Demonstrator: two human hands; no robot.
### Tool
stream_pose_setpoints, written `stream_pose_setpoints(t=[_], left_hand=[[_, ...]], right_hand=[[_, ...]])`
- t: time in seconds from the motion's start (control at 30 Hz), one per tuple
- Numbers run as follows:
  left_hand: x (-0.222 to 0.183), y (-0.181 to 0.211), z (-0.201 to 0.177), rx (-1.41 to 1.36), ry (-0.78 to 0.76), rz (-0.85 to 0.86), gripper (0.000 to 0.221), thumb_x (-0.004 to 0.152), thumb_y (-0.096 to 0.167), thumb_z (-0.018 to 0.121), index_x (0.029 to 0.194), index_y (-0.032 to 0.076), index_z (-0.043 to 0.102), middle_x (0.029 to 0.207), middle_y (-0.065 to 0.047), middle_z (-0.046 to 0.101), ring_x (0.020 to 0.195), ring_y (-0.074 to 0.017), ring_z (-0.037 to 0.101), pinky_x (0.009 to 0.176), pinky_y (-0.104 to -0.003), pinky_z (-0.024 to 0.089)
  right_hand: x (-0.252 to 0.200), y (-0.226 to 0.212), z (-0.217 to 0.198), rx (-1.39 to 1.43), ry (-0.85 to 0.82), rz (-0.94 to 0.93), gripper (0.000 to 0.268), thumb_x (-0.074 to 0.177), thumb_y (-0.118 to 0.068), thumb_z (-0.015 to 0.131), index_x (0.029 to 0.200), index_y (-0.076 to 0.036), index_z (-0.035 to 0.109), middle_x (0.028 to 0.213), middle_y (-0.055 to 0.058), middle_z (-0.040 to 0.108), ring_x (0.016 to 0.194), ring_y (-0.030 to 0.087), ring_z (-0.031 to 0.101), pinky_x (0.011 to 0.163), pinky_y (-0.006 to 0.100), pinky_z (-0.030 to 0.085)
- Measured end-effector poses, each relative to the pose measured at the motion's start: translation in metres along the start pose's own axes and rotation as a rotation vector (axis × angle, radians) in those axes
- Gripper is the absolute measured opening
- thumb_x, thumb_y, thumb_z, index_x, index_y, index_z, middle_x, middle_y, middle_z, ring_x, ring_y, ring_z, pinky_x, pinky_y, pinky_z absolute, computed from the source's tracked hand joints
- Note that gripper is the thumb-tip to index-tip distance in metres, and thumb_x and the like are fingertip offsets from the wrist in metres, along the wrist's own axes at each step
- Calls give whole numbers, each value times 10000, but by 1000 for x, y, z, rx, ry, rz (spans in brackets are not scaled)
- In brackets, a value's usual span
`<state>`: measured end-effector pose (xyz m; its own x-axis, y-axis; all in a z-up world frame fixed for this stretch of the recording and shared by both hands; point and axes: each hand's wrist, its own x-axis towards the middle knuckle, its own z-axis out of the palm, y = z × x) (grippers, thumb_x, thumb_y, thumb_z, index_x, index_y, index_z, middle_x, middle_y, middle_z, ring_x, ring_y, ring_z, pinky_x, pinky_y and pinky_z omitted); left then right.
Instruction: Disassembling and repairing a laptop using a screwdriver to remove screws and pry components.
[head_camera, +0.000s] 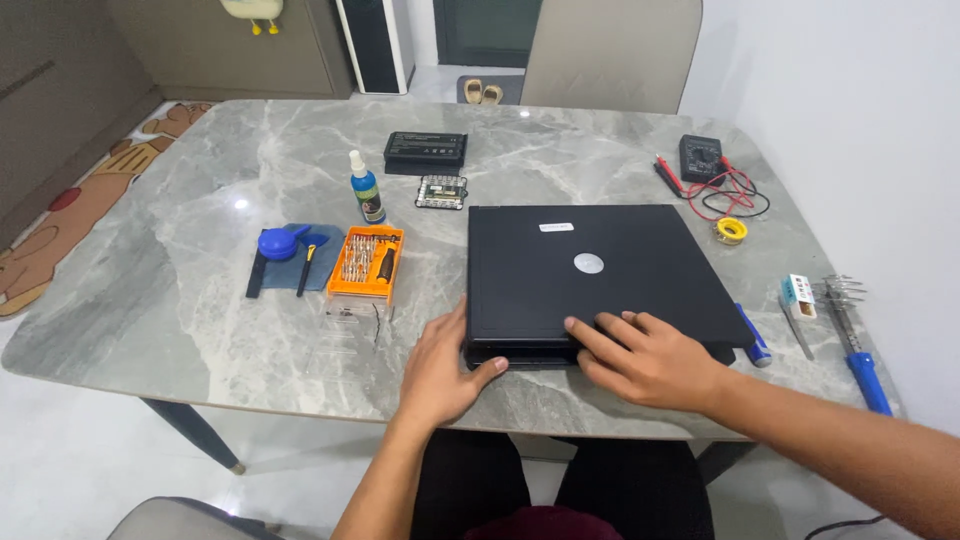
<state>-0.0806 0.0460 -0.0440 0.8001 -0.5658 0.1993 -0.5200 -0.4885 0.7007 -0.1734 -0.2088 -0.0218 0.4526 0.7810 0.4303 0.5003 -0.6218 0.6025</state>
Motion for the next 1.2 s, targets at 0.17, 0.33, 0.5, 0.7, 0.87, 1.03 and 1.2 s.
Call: stream_pose_setpoints(t=[0.17, 0.33, 0.5, 0.7, 0.87, 1.03, 1.2], left_hand=[[4, -9, 6, 34, -25, 16, 580, 712, 346, 778, 1215, 95, 636, 1426, -187, 458, 1224, -430, 466, 992, -540, 383], [5, -15, 4, 42, -70, 6, 571, 730, 358, 755, 1235, 123, 628, 1463, -172, 417, 1249, -421, 435, 1016, -539, 345], [5, -50, 27, 92, -19, 230, 627, 822, 369, 633, 1340, 56, 474, 1521, -170, 296, 1239, -385, 408, 991, -466, 317], [-2, -33, 15, -82, 42, 40, 490, 726, 383, 703, 1109, 78, 677, 1425, -118, 443, 1309, -277, 422, 1028, -407, 352], [-2, -19, 14, 7, 56, 1, 903, 645, 516, 774, 1375, 125, 414, 1418, -96, 427, 1233, -297, 455, 990, -428, 372], [1, -11, 10, -6, 27, -12, 1012, 626, 412, 821, 1445, 148, 287, 1459, -46, 401, 1241, -327, 430, 992, -431, 349], [6, -21, 15, 54, -76, 1, 712, 675, 454, 773, 1328, 281, 548, 1523, -71, 279, 1274, -317, 369, 1034, -410, 288]], right_hand=[[3, 10, -7, -38, -97, 20, 74, 913, -201, 507, 871, -196, 568, 1212, 196, 594, 922, 349, 641, 579, 360, 515], [-20, 23, 6, -132, -235, -34, 225, 912, -161, 455, 1047, -337, 490, 1233, 182, 596, 945, 325, 677, 625, 325, 550], [-26, 31, 6, -12, -387, -114, 519, 759, -134, 519, 1225, -338, 419, 1324, 310, 444, 985, 453, 601, 566, 392, 582], [-12, 17, -12, -7, -266, -94, 457, 777, -3, 507, 1133, -284, 452, 1247, 298, 515, 912, 443, 631, 480, 366, 535], [-12, 9, -13, 1, -260, -85, 400, 803, -79, 504, 1137, -296, 460, 1241, 303, 512, 905, 446, 625, 484, 364, 535], [-9, 23, -18, 29, -316, -81, 448, 782, -63, 503, 1153, -306, 444, 1274, 301, 489, 923, 450, 632, 485, 375, 556], [-6, 89, -16, 233, -730, 21, 686, 724, -50, 563, 1292, -377, 361, 1473, 166, 331, 1117, 385, 566, 594, 457, 621]])
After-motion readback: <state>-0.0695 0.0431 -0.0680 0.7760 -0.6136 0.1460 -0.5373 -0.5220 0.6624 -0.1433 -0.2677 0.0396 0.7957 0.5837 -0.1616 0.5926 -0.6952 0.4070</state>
